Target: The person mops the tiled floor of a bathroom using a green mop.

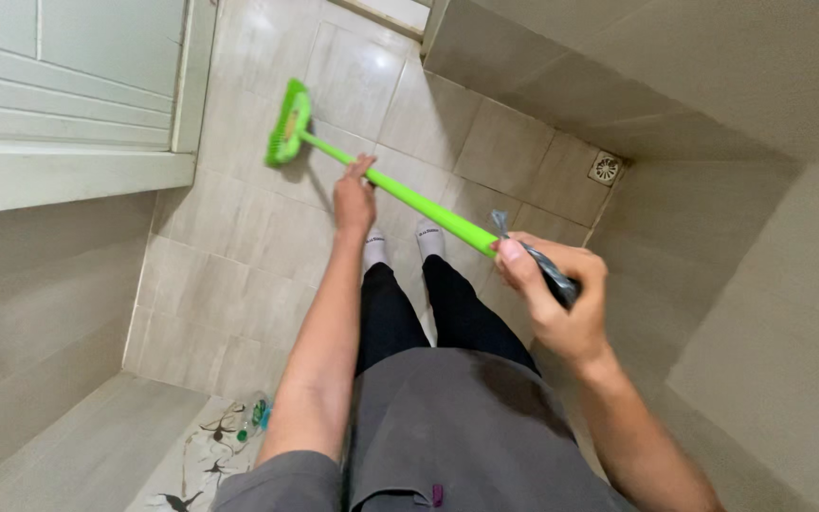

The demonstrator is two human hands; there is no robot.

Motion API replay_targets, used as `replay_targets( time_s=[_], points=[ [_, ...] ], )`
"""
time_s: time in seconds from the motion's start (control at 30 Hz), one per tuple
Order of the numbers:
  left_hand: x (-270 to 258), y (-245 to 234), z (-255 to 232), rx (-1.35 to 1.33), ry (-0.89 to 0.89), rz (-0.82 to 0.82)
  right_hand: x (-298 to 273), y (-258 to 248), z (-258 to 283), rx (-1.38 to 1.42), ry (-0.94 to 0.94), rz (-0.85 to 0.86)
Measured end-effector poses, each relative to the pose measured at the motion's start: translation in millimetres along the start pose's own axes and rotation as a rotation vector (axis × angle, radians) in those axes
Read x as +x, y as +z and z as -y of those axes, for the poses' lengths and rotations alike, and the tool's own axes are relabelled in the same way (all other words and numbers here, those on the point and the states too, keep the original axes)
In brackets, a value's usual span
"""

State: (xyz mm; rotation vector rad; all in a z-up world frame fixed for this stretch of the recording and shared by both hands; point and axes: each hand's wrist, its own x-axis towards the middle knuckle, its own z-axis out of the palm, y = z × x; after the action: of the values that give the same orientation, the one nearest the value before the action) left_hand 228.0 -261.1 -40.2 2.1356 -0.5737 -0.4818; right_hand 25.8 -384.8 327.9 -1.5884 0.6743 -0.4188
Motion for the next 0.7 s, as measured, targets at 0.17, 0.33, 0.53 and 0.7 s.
replay_targets(
  time_s=[0.17,0.33,0.53,0.7],
  points=[
    [-54.4,103.8,-118.6,-0.240,0.156,0.015,-11.4,-49.9,51.3,-0.106,-0.299,-0.047],
    [-84.9,130.2,-199.2,-0.178,0.236,0.109,-25.6,-85.7,74.2,-0.174,-0.367,-0.128],
    [-66.2,94.4,-186.6,-0.058,0.245,0.006,-14.7,-136.9,39.2,-0.037,-0.515,-0.069],
    [-44.1,38.3,-124.1,0.026,0.031,-0.120,-2.2,-104.9,-13.5,0.181,-0.261,-0.066]
  ],
)
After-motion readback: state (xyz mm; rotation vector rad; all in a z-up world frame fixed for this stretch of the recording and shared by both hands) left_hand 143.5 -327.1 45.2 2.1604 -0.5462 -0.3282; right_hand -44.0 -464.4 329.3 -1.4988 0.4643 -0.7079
